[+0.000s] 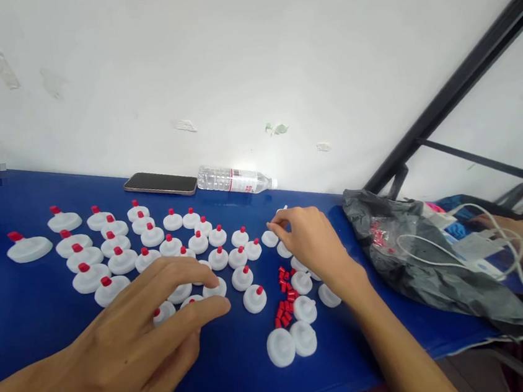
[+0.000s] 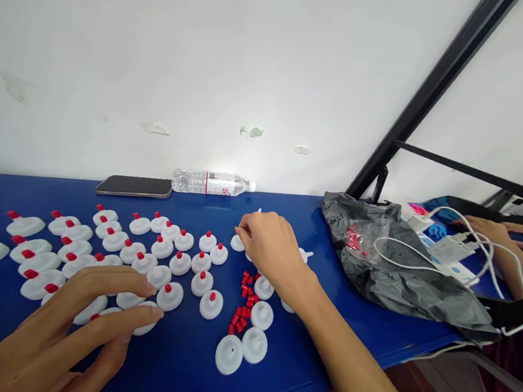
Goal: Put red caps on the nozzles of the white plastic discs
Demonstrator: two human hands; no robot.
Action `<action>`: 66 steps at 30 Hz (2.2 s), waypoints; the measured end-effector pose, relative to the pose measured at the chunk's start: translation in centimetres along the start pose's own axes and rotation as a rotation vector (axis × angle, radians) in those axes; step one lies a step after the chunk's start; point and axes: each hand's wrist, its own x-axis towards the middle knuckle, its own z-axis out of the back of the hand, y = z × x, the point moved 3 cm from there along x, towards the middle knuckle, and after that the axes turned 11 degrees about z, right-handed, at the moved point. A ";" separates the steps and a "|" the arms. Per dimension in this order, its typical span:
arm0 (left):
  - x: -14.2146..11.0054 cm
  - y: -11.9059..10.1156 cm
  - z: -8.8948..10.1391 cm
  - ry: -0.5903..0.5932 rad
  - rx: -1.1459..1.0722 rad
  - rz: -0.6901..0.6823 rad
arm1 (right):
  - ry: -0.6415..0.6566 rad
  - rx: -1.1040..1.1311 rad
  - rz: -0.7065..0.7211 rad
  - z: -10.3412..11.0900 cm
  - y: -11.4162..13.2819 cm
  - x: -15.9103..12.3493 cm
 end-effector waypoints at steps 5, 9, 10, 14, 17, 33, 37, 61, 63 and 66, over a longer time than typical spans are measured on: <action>0.6 0.8 0.6 -0.021 0.038 -0.007 | -0.078 0.305 0.113 1.3 1.6 -0.3; 1.1 1.5 1.0 -0.014 0.115 -0.039 | 0.051 0.782 0.254 0.7 3.7 -1.0; 1.2 1.6 1.0 -0.006 0.125 -0.041 | 0.092 0.862 0.271 0.3 4.1 -1.1; 1.3 1.4 0.7 -0.039 0.096 -0.021 | 0.189 1.049 0.279 -0.6 5.0 -1.4; 1.3 1.0 0.5 -0.053 0.059 -0.050 | 0.186 1.072 0.260 -0.6 4.8 -1.3; 1.4 0.7 0.5 -0.013 0.003 -0.056 | 0.084 1.169 0.283 -1.1 4.6 -1.1; 1.5 0.7 0.5 -0.017 0.015 -0.066 | 0.056 1.119 0.319 -0.9 4.7 -1.2; 1.6 0.4 0.5 -0.027 0.017 -0.067 | 0.033 1.074 0.469 -1.0 4.8 -1.4; 1.6 0.4 0.5 -0.024 0.026 -0.075 | 0.028 1.063 0.485 -1.0 4.7 -1.4; 1.7 0.4 0.4 -0.013 0.037 -0.081 | 0.029 1.058 0.475 -1.0 4.7 -1.5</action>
